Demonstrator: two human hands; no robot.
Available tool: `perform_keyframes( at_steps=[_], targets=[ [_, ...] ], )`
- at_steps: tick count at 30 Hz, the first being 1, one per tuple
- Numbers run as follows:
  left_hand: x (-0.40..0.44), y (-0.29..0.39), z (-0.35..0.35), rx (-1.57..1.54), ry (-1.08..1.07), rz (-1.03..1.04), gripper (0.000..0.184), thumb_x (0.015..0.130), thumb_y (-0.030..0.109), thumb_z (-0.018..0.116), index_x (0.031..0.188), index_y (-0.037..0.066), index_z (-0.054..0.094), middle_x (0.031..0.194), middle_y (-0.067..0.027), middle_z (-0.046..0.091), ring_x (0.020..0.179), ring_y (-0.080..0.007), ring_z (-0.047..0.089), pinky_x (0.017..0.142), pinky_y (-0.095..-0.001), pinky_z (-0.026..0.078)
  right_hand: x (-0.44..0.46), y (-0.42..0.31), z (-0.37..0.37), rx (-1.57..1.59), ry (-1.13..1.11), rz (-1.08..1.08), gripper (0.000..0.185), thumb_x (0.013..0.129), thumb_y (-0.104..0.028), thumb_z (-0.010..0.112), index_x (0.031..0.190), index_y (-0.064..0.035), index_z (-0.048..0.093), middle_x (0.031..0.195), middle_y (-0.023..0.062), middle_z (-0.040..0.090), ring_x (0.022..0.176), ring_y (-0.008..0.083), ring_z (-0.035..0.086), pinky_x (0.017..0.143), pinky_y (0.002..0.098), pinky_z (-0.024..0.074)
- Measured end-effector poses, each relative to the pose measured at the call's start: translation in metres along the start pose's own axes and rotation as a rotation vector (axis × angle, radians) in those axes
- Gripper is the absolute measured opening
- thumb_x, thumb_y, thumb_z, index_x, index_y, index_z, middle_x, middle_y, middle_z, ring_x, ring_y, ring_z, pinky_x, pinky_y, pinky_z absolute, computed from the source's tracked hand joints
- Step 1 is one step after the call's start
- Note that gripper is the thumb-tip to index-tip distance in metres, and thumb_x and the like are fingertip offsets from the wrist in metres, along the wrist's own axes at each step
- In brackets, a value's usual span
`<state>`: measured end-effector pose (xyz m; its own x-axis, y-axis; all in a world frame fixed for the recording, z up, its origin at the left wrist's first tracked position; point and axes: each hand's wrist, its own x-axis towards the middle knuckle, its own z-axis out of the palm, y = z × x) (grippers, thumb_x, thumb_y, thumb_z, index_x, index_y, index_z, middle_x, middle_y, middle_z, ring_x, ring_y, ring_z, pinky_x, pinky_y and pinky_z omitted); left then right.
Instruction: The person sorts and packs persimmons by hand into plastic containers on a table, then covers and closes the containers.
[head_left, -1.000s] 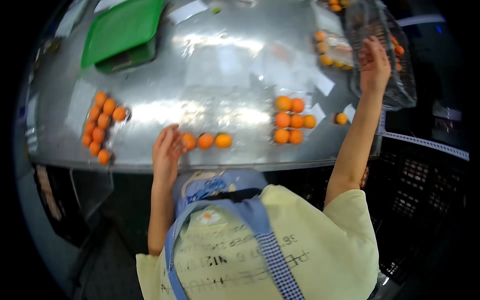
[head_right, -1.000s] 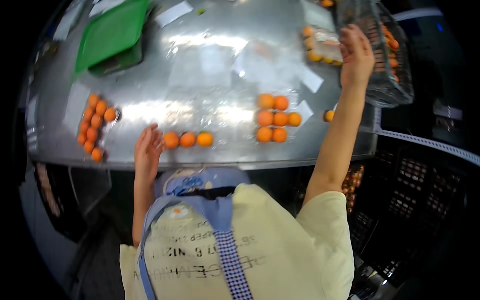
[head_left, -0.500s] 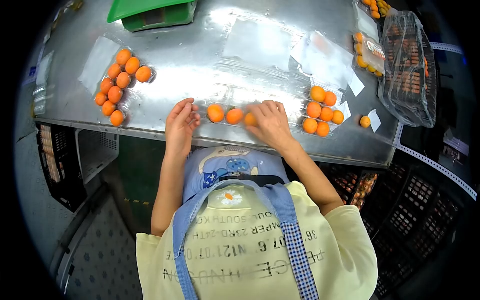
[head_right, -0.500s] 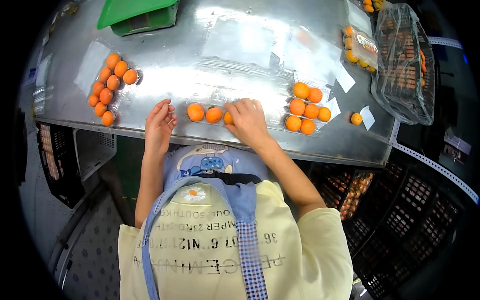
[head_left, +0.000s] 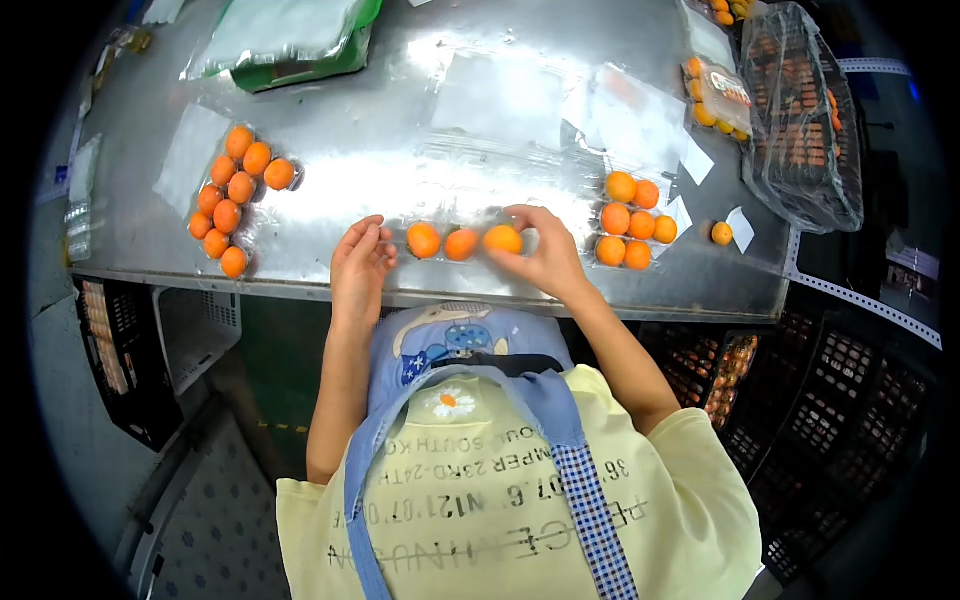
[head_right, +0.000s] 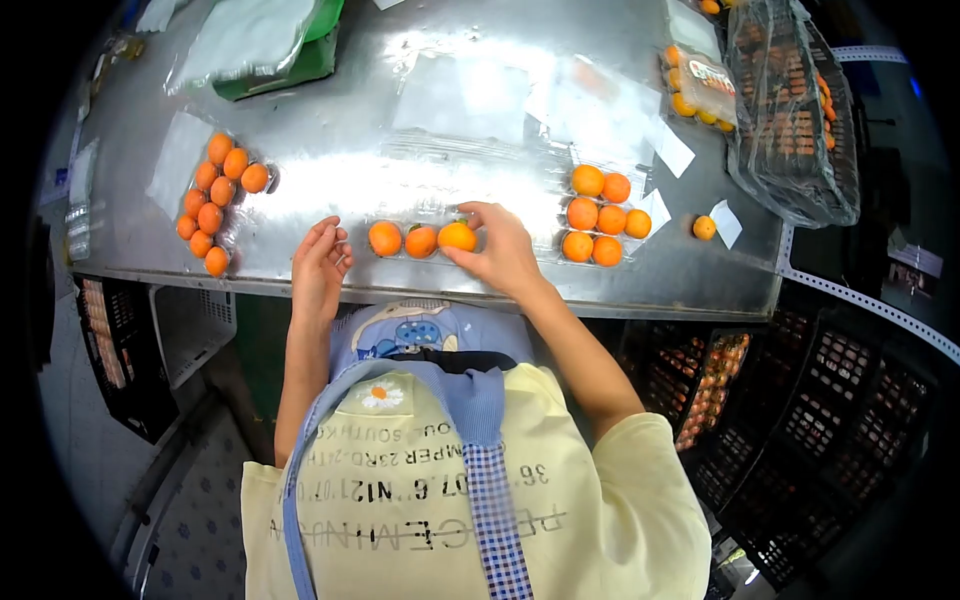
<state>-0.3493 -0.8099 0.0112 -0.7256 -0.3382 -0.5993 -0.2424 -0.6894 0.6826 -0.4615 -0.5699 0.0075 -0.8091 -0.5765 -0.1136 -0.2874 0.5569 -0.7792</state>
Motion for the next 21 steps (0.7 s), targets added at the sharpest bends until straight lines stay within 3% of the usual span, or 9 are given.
perform_keyframes(
  at_steps=[4, 5, 8, 14, 20, 21],
  targets=[
    [0.003, -0.007, 0.003, 0.018, 0.003, -0.012, 0.027, 0.093, 0.016, 0.054, 0.116, 0.002, 0.053, 0.092, -0.0024, 0.057, 0.076, -0.01, 0.054, 0.067, -0.0233, 0.045, -0.004, 0.008, -0.023, 0.852, -0.029, 0.389, 0.035, 0.084, -0.021, 0.069, 0.113, -0.0041, 0.058, 0.102, 0.0037, 0.062, 0.094, 0.0122, 0.06, 0.082, 0.0282, 0.0496],
    [0.004, -0.009, 0.003, 0.025, -0.004, -0.015, 0.027, 0.093, 0.016, 0.054, 0.116, 0.003, 0.053, 0.092, -0.0024, 0.057, 0.076, -0.01, 0.054, 0.067, -0.0233, 0.045, -0.006, 0.008, -0.03, 0.965, -0.038, 0.458, 0.033, 0.089, -0.02, 0.063, 0.115, -0.0018, 0.057, 0.106, 0.0055, 0.061, 0.097, 0.014, 0.06, 0.086, 0.0304, 0.05],
    [0.006, -0.012, 0.008, 0.053, -0.014, -0.024, 0.026, 0.093, 0.016, 0.056, 0.115, 0.003, 0.053, 0.09, -0.002, 0.058, 0.075, -0.0096, 0.055, 0.067, -0.0228, 0.045, -0.008, 0.011, -0.036, 1.281, -0.017, 0.481, 0.037, 0.088, -0.018, 0.063, 0.119, 0.0007, 0.053, 0.109, 0.0076, 0.06, 0.1, 0.0168, 0.06, 0.089, 0.0341, 0.0507],
    [0.005, -0.016, 0.013, 0.084, -0.031, -0.032, 0.025, 0.093, 0.017, 0.056, 0.114, 0.003, 0.054, 0.089, -0.0013, 0.059, 0.074, -0.0088, 0.056, 0.066, -0.0222, 0.045, -0.014, 0.013, -0.03, 1.238, 0.018, 0.427, 0.051, 0.086, -0.014, 0.066, 0.128, 0.0049, 0.044, 0.112, 0.0109, 0.058, 0.102, 0.0206, 0.058, 0.091, 0.0348, 0.0494],
    [0.004, -0.018, 0.008, 0.075, -0.012, -0.026, 0.024, 0.093, 0.016, 0.055, 0.114, 0.004, 0.054, 0.09, -0.0015, 0.059, 0.075, -0.0091, 0.056, 0.066, -0.0223, 0.046, -0.034, 0.037, -0.038, 0.576, 0.121, 0.299, 0.058, 0.077, -0.014, 0.075, 0.125, 0.0002, 0.046, 0.111, 0.013, 0.06, 0.101, 0.022, 0.059, 0.09, 0.0352, 0.0476],
    [0.005, -0.018, 0.007, 0.074, -0.006, -0.026, 0.024, 0.093, 0.016, 0.055, 0.114, 0.004, 0.054, 0.09, -0.0016, 0.059, 0.075, -0.0092, 0.056, 0.066, -0.0223, 0.046, -0.036, 0.042, -0.038, 0.577, 0.116, 0.297, 0.059, 0.074, -0.015, 0.077, 0.123, -0.0018, 0.047, 0.109, 0.0137, 0.061, 0.1, 0.0212, 0.059, 0.089, 0.0355, 0.0473]
  ],
)
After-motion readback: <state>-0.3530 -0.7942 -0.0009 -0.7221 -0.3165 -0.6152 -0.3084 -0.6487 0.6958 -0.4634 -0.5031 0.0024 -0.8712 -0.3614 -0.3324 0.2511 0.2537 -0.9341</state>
